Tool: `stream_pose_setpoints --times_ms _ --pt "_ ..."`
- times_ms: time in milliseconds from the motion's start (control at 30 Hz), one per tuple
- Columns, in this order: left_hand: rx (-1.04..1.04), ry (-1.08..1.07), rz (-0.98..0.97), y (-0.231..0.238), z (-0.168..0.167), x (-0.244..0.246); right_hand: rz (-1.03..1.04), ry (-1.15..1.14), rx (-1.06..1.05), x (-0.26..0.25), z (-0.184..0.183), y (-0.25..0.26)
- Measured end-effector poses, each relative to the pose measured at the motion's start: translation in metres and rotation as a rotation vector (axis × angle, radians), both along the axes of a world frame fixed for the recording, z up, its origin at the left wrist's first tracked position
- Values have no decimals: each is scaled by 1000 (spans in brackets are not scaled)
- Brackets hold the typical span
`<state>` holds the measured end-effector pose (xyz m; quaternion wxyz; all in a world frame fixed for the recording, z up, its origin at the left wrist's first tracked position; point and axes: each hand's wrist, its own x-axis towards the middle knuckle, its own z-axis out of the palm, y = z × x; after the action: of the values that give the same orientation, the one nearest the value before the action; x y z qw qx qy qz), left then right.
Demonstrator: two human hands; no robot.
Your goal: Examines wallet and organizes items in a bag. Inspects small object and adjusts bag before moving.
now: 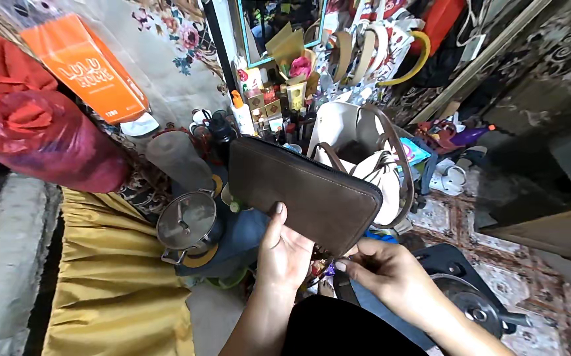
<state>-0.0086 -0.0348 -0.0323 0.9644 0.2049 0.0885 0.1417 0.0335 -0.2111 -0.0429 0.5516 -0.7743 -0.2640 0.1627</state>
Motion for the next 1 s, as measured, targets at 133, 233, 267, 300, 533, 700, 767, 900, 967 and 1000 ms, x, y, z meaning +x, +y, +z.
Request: stream_pose_setpoints --times_ms 133,233,267,300,533,700,767,900,967,1000 --pt "93 55 20 4 0 2 71 -58 15 -4 -10 8" --pt "232 241 18 15 -5 -4 172 -6 -53 11 -9 -2" --pt "310 276 -28 21 -8 -10 144 64 -60 21 -5 -7" --pt "395 268 -101 28 -14 -17 88 136 -58 31 1 -12" --pt "826 -329 -681 57 -31 -38 2 263 187 64 58 -25" --pt "843 -350 -795 54 -25 -40 204 118 84 57 70 -20" --pt "887 -335 -815 51 -22 -43 212 92 68 53 71 -19" --pt "992 -290 -836 46 -14 -50 290 131 33 52 70 -26" --pt "1044 -236 -833 44 -9 -56 375 140 39 55 66 -35" --pt "1065 -196 -827 44 -7 -59 408 120 45 55 64 -40"
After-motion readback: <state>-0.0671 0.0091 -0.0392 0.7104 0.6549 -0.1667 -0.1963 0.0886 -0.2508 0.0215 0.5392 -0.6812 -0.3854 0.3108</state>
